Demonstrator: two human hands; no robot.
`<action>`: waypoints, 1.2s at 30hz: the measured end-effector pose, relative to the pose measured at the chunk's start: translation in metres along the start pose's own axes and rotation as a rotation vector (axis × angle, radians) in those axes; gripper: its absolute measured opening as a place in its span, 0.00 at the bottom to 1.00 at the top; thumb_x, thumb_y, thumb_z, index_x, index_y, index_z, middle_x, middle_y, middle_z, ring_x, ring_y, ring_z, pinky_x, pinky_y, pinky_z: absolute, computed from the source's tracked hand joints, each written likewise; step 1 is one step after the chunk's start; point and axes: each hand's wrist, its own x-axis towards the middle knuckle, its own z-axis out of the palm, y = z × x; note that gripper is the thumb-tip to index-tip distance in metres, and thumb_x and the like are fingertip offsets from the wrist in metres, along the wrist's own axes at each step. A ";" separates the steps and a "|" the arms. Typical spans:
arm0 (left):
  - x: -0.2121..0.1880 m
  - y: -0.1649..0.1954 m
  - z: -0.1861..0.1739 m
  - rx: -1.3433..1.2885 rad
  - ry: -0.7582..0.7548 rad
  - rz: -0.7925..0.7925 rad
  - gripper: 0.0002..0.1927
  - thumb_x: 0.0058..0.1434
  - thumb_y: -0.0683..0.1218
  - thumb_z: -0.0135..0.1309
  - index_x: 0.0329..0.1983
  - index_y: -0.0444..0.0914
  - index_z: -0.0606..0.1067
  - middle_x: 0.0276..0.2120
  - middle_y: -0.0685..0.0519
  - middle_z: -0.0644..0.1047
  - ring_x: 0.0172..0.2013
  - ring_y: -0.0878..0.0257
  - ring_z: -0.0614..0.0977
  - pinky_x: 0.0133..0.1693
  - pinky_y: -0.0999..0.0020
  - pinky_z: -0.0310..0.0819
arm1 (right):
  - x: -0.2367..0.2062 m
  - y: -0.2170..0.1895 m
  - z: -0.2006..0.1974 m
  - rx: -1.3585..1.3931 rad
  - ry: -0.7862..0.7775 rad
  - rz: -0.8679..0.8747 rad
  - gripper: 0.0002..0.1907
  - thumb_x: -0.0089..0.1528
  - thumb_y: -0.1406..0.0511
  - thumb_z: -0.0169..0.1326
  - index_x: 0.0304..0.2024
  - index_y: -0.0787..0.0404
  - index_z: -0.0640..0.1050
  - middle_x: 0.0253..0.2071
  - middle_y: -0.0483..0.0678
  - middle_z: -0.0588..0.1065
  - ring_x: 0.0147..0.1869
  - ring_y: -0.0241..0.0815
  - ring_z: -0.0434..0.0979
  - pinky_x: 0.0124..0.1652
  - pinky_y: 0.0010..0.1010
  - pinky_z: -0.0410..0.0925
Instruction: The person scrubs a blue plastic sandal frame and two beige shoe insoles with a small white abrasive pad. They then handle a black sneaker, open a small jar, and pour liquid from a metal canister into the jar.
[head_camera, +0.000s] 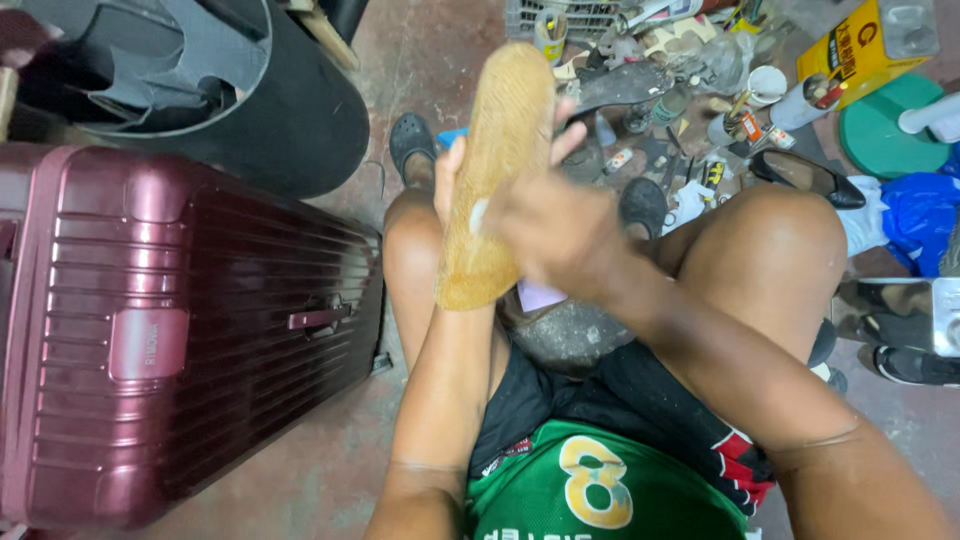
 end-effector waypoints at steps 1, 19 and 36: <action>0.006 0.006 0.001 -0.023 -0.100 -0.028 0.38 0.71 0.60 0.40 0.77 0.34 0.55 0.71 0.37 0.65 0.71 0.43 0.67 0.60 0.43 0.74 | -0.003 -0.008 0.002 0.043 -0.051 -0.045 0.15 0.54 0.72 0.58 0.44 0.57 0.82 0.42 0.46 0.77 0.43 0.45 0.80 0.37 0.35 0.72; -0.003 0.001 -0.001 -0.094 0.052 0.028 0.41 0.72 0.61 0.36 0.81 0.35 0.47 0.75 0.31 0.51 0.73 0.35 0.57 0.64 0.39 0.64 | -0.004 -0.002 0.007 -0.006 0.008 -0.008 0.13 0.60 0.72 0.59 0.47 0.57 0.79 0.40 0.45 0.74 0.43 0.43 0.78 0.37 0.34 0.71; -0.009 -0.001 -0.006 0.132 0.254 0.064 0.39 0.73 0.63 0.41 0.77 0.32 0.57 0.70 0.33 0.64 0.66 0.36 0.68 0.65 0.33 0.63 | 0.008 0.052 -0.011 -0.117 0.149 0.110 0.07 0.65 0.74 0.57 0.44 0.59 0.78 0.40 0.46 0.74 0.43 0.47 0.77 0.39 0.37 0.70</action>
